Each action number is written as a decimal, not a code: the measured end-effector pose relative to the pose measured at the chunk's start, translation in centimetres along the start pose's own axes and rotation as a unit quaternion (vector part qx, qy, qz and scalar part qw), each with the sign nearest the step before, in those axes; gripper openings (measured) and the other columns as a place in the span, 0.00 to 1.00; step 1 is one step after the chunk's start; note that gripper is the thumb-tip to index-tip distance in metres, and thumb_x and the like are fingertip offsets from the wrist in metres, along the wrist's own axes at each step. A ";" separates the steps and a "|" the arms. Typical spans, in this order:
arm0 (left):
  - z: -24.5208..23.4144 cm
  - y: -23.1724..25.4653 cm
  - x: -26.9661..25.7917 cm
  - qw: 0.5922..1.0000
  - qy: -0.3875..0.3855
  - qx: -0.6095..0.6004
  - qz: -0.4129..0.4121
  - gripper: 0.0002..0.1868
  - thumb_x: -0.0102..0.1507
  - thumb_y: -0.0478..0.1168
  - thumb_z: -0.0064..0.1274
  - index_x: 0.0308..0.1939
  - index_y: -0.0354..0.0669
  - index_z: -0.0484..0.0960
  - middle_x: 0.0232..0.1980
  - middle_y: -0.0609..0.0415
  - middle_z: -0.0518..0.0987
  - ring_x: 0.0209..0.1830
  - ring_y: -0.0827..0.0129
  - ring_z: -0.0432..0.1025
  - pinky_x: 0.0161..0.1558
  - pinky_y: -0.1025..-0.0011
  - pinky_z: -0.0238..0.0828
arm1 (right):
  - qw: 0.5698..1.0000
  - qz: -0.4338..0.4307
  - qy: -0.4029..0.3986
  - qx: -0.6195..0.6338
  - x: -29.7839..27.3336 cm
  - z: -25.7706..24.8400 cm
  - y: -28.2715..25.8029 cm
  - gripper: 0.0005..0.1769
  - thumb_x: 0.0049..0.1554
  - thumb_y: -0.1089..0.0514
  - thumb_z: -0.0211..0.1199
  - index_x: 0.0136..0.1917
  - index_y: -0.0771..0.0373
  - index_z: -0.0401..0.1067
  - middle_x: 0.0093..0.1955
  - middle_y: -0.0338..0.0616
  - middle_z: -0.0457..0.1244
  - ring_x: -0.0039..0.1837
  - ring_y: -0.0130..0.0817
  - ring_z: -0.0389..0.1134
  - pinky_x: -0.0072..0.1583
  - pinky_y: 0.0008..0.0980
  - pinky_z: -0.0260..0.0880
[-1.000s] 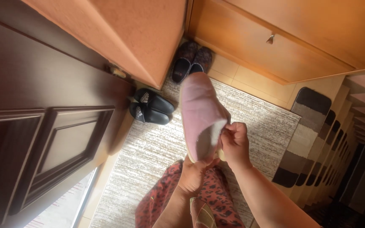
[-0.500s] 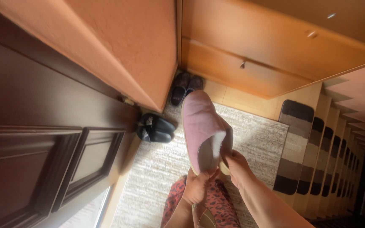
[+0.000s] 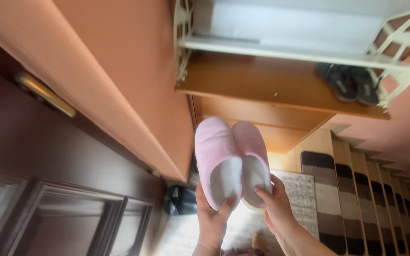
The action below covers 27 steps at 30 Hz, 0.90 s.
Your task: Organizing and cleaning a shoe cabinet by removing shoes, wiping shelves, and spraying deodorant
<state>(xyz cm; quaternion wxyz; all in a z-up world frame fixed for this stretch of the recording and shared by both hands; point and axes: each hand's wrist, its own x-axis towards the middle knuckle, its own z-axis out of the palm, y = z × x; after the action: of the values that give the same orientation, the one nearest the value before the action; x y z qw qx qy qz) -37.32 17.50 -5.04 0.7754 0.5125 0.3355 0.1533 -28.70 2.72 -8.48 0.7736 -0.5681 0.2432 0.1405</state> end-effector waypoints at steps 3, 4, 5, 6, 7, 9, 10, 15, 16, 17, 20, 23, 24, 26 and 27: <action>-0.5 0.6 1.0 0.997 -0.048 -0.054 0.026 0.48 0.49 0.35 0.67 0.73 0.49 0.66 0.60 0.49 0.82 0.55 0.65 0.75 0.54 0.66 0.78 | 0.999 -0.032 0.005 0.016 -1.3 1.4 -2.6 0.38 0.48 0.73 0.64 0.72 0.61 0.63 0.57 0.55 0.66 0.58 0.46 0.67 0.59 0.42 0.64; -0.7 0.5 1.8 0.997 -0.071 -0.022 0.010 0.46 0.51 0.42 0.65 0.73 0.53 0.65 0.56 0.48 0.84 0.42 0.65 0.75 0.38 0.69 0.74 | 0.999 -0.036 0.008 0.025 -1.5 1.6 -3.1 0.36 0.49 0.73 0.64 0.71 0.61 0.64 0.58 0.55 0.66 0.56 0.47 0.67 0.56 0.44 0.64; -1.1 0.2 2.3 0.996 -0.091 0.012 -0.009 0.44 0.53 0.48 0.63 0.73 0.56 0.64 0.52 0.47 0.85 0.30 0.64 0.75 0.21 0.72 0.71 | 0.999 -0.037 0.013 0.032 -1.9 1.6 -3.4 0.35 0.50 0.74 0.63 0.70 0.61 0.64 0.58 0.55 0.66 0.55 0.48 0.67 0.52 0.45 0.63; -0.7 1.2 2.8 0.995 -0.098 0.011 0.003 0.44 0.53 0.48 0.63 0.73 0.56 0.64 0.52 0.47 0.85 0.30 0.64 0.75 0.21 0.72 0.71 | 0.998 -0.048 0.008 0.039 -1.8 2.0 -4.2 0.35 0.50 0.74 0.63 0.70 0.61 0.64 0.58 0.55 0.66 0.55 0.48 0.67 0.52 0.45 0.63; -0.5 1.9 2.7 0.993 -0.120 0.016 0.007 0.38 0.57 0.47 0.59 0.72 0.53 0.66 0.49 0.48 0.82 0.27 0.65 0.73 0.22 0.72 0.70 | 0.998 -0.050 0.012 0.039 -2.2 1.9 -4.8 0.35 0.51 0.74 0.61 0.71 0.61 0.62 0.59 0.56 0.65 0.57 0.48 0.66 0.54 0.44 0.62; 0.1 3.3 2.8 0.988 -0.149 0.020 0.021 0.33 0.62 0.47 0.55 0.70 0.50 0.69 0.47 0.49 0.79 0.25 0.66 0.71 0.22 0.73 0.70 | 0.997 -0.063 0.013 0.046 -2.6 1.8 -5.8 0.35 0.53 0.74 0.60 0.73 0.61 0.61 0.61 0.56 0.63 0.59 0.48 0.65 0.56 0.42 0.61; 0.6 4.0 3.1 0.987 -0.153 0.050 0.009 0.36 0.60 0.49 0.54 0.73 0.52 0.66 0.53 0.49 0.79 0.29 0.64 0.75 0.23 0.72 0.75 | 0.998 -0.060 0.016 0.017 -2.7 1.7 -6.3 0.34 0.53 0.70 0.61 0.73 0.59 0.63 0.57 0.52 0.64 0.54 0.43 0.64 0.48 0.38 0.53; 3.8 6.2 4.5 0.978 -0.189 0.085 -0.030 0.34 0.60 0.44 0.51 0.73 0.54 0.68 0.56 0.49 0.80 0.37 0.62 0.77 0.25 0.72 0.80 | 0.998 -0.063 0.017 0.021 -1.5 1.2 -9.1 0.36 0.54 0.67 0.62 0.75 0.56 0.64 0.55 0.50 0.67 0.48 0.40 0.64 0.39 0.34 0.50; 4.6 6.6 4.9 0.977 -0.191 0.073 -0.055 0.32 0.61 0.42 0.52 0.71 0.52 0.70 0.57 0.51 0.79 0.41 0.63 0.75 0.27 0.72 0.79 | 0.998 -0.055 0.015 0.029 -1.6 1.4 -10.1 0.35 0.56 0.67 0.61 0.76 0.56 0.63 0.59 0.50 0.66 0.53 0.42 0.64 0.46 0.37 0.55; 5.4 7.0 5.2 0.976 -0.192 0.062 -0.081 0.30 0.61 0.41 0.52 0.70 0.50 0.73 0.58 0.52 0.78 0.46 0.65 0.74 0.30 0.73 0.78 | 0.998 -0.045 0.014 0.037 -1.7 1.5 -11.1 0.34 0.58 0.68 0.59 0.76 0.57 0.62 0.62 0.50 0.66 0.58 0.43 0.64 0.52 0.40 0.60; 8.2 8.1 6.7 0.973 -0.200 0.062 -0.095 0.29 0.61 0.38 0.50 0.68 0.49 0.75 0.58 0.50 0.79 0.50 0.62 0.72 0.35 0.71 0.77 | 0.995 -0.086 0.016 0.036 2.5 0.2 -10.9 0.32 0.56 0.67 0.62 0.73 0.57 0.65 0.56 0.46 0.65 0.50 0.37 0.63 0.44 0.34 0.56; 11.1 10.7 7.6 0.963 -0.215 0.134 -0.091 0.29 0.59 0.40 0.47 0.67 0.51 0.77 0.58 0.53 0.80 0.54 0.64 0.72 0.42 0.70 0.78 | 0.997 -0.059 0.022 0.037 3.3 0.9 -14.4 0.29 0.59 0.67 0.59 0.73 0.58 0.64 0.65 0.45 0.64 0.62 0.41 0.64 0.61 0.43 0.63; 12.1 9.9 8.8 0.964 -0.213 0.132 -0.092 0.29 0.59 0.40 0.47 0.67 0.51 0.77 0.58 0.53 0.80 0.54 0.64 0.72 0.42 0.70 0.78 | 0.997 -0.058 0.021 0.034 4.9 0.6 -14.6 0.29 0.59 0.67 0.59 0.73 0.58 0.64 0.65 0.45 0.64 0.62 0.41 0.64 0.61 0.43 0.63; 14.2 8.5 11.6 0.964 -0.199 0.165 -0.057 0.26 0.57 0.39 0.49 0.60 0.48 0.81 0.44 0.54 0.80 0.36 0.69 0.67 0.32 0.74 0.68 | 0.996 -0.077 0.004 0.049 8.3 0.0 -15.3 0.29 0.58 0.68 0.59 0.73 0.58 0.65 0.63 0.47 0.64 0.60 0.39 0.64 0.58 0.40 0.63; 15.3 8.1 12.7 0.964 -0.197 0.165 -0.063 0.26 0.57 0.39 0.49 0.60 0.48 0.81 0.44 0.54 0.80 0.36 0.69 0.67 0.32 0.74 0.68 | 0.996 -0.072 0.006 0.047 9.7 0.0 -15.9 0.29 0.58 0.68 0.59 0.73 0.58 0.65 0.63 0.47 0.64 0.60 0.39 0.64 0.58 0.40 0.63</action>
<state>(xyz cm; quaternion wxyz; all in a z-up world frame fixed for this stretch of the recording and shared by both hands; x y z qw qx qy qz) -16.87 17.73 1.46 0.7387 0.6316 0.2285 -0.0572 -12.68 -2.89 -0.83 0.8059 -0.5480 0.2131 0.0694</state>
